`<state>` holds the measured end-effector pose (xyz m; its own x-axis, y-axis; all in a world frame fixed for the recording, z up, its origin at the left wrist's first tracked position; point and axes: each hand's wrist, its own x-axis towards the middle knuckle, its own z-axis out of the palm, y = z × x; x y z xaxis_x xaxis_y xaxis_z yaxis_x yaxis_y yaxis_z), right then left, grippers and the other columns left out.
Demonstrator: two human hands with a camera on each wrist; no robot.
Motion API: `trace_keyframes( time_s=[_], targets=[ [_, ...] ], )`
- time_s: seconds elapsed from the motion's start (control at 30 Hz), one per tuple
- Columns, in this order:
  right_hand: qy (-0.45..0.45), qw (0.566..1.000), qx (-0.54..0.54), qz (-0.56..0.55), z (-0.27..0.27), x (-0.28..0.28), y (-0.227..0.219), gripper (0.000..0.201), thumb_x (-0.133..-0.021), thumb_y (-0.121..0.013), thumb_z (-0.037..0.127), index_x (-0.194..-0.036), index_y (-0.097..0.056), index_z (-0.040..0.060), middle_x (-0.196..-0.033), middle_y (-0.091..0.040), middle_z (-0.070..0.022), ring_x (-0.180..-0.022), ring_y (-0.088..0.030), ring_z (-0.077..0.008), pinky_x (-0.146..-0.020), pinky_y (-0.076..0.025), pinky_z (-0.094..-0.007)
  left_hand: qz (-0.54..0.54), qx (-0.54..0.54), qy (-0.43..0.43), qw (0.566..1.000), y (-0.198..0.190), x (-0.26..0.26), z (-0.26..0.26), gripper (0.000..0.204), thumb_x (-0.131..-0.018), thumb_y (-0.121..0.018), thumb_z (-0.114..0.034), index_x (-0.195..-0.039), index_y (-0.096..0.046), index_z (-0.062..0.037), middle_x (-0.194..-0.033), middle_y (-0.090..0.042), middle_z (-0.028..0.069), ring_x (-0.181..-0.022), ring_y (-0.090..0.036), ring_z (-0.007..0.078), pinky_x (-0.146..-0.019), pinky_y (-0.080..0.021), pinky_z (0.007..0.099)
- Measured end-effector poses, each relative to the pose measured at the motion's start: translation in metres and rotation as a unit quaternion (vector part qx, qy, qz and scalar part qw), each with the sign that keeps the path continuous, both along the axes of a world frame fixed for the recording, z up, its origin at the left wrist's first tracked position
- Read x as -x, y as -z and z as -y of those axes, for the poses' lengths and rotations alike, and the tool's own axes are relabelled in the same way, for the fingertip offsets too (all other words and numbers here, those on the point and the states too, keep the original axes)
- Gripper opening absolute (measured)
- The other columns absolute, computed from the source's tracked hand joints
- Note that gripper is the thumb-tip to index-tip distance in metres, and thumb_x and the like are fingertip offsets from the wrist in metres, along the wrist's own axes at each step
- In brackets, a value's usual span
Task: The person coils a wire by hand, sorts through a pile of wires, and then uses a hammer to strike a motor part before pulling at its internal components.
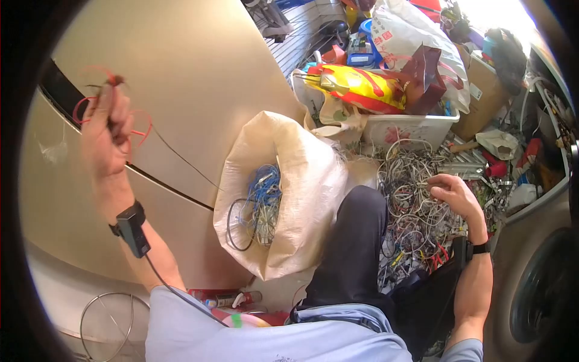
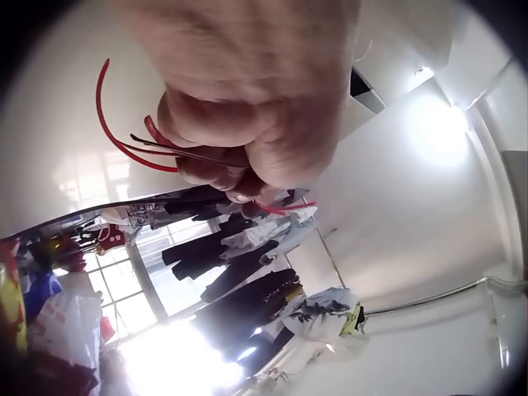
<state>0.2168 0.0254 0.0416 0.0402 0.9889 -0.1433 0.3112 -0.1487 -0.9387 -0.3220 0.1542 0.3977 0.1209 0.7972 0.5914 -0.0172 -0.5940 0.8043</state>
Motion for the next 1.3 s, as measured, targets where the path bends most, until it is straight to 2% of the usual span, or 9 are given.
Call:
trace_keyframes(
  time_s=[0.3, 0.43, 0.6, 0.7, 0.77, 0.83, 0.97, 1.13, 1.3],
  targets=[
    [0.032, 0.982, -0.074, 0.171, 0.017, -0.024, 0.008, 0.031, -0.092, -0.068, 0.022, -0.109, -0.070, -0.0038, -0.090, -0.071, -0.0087, -0.083, -0.064, -0.0164, -0.076, -0.054, -0.0363, -0.247, 0.257, -0.023, 0.934, 0.177, -0.008, -0.056, 0.023, -0.098, -0.070, -0.026, -0.101, -0.069, -0.0031, -0.068, -0.054, -0.0023, -0.060, -0.049, 0.0082, -0.054, -0.037, 0.0265],
    [0.101, 0.984, -0.059, 0.131, 0.043, -0.052, 0.008, 0.033, -0.093, -0.068, 0.025, -0.110, -0.071, -0.0033, -0.089, -0.073, -0.0095, -0.076, -0.066, -0.0156, -0.071, -0.054, -0.0335, -0.694, -0.020, -0.129, 0.708, 0.250, 0.019, -0.068, 0.068, -0.067, -0.081, -0.011, -0.129, -0.061, 0.0055, -0.127, -0.065, 0.0242, -0.120, -0.061, 0.0423, -0.103, -0.049, 0.0435],
    [0.161, 0.983, 0.012, 0.087, 0.063, -0.092, 0.048, 0.034, -0.093, -0.068, 0.027, -0.111, -0.072, -0.0020, -0.082, -0.073, -0.0071, -0.071, -0.066, -0.0123, -0.065, -0.054, -0.0301, -0.662, -0.010, -0.076, 0.745, 0.204, -0.049, -0.034, 0.063, -0.074, -0.074, 0.001, -0.135, -0.060, 0.0016, -0.125, -0.067, 0.0219, -0.116, -0.065, 0.0319, -0.102, -0.050, 0.0392],
    [0.175, 0.978, 0.081, 0.081, 0.067, -0.107, 0.097, 0.031, -0.093, -0.069, 0.027, -0.100, -0.074, -0.0029, -0.078, -0.072, -0.0066, -0.066, -0.065, -0.0118, -0.060, -0.053, -0.0309, -0.539, 0.121, -0.036, 0.833, 0.187, -0.126, -0.014, 0.057, -0.079, -0.072, 0.000, -0.135, -0.061, 0.0005, -0.117, -0.069, 0.0181, -0.102, -0.068, 0.0235, -0.092, -0.054, 0.0353],
    [0.157, 0.963, 0.173, 0.137, 0.073, -0.115, 0.151, 0.028, -0.092, -0.066, 0.023, -0.098, -0.074, -0.0039, -0.082, -0.075, -0.0124, -0.069, -0.071, -0.0229, -0.064, -0.057, -0.0384, -0.486, 0.051, 0.064, 0.870, 0.193, -0.190, -0.003, 0.049, -0.083, -0.070, 0.000, -0.132, -0.064, -0.0007, -0.108, -0.071, 0.0146, -0.090, -0.068, 0.0183, -0.082, -0.055, 0.0335],
    [0.049, 0.869, 0.252, 0.422, 0.087, -0.115, 0.250, 0.026, -0.090, -0.062, 0.016, -0.101, -0.074, -0.0041, -0.094, -0.076, -0.0197, -0.084, -0.074, -0.0369, -0.075, -0.059, -0.0453, -0.490, -0.036, 0.123, 0.862, 0.213, -0.251, -0.007, 0.044, -0.085, -0.071, -0.003, -0.129, -0.066, -0.0018, -0.101, -0.072, 0.0142, -0.087, -0.069, 0.0206, -0.079, -0.055, 0.0338],
    [0.117, 0.850, 0.403, 0.319, 0.156, -0.050, 0.350, 0.028, -0.088, -0.059, 0.010, -0.108, -0.075, 0.0001, -0.115, -0.072, -0.0254, -0.107, -0.070, -0.0405, -0.091, -0.057, -0.0479, -0.473, -0.002, 0.326, 0.819, 0.283, -0.363, -0.027, 0.040, -0.087, -0.075, -0.010, -0.126, -0.067, -0.0026, -0.095, -0.072, 0.0122, -0.084, -0.069, 0.0209, -0.079, -0.055, 0.0337],
    [0.222, 0.854, 0.299, 0.363, 0.159, -0.002, 0.390, 0.020, -0.091, -0.055, 0.013, -0.093, -0.073, 0.0037, -0.109, -0.068, -0.0222, -0.098, -0.069, -0.0432, -0.083, -0.057, -0.0531, -0.533, -0.140, 0.375, 0.746, 0.394, -0.440, -0.038, 0.038, -0.084, -0.079, -0.014, -0.118, -0.068, -0.0007, -0.101, -0.072, 0.0204, -0.093, -0.071, 0.0367, -0.084, -0.056, 0.0427],
    [0.211, 0.840, 0.321, 0.384, 0.142, 0.003, 0.408, 0.020, -0.088, -0.058, 0.015, -0.090, -0.075, 0.0046, -0.107, -0.066, -0.0204, -0.098, -0.068, -0.0412, -0.082, -0.057, -0.0535, -0.561, -0.091, 0.443, 0.694, 0.414, -0.458, -0.040, 0.037, -0.084, -0.078, -0.016, -0.116, -0.067, -0.0014, -0.104, -0.071, 0.0211, -0.097, -0.068, 0.0401, -0.085, -0.056, 0.0463]
  ],
)
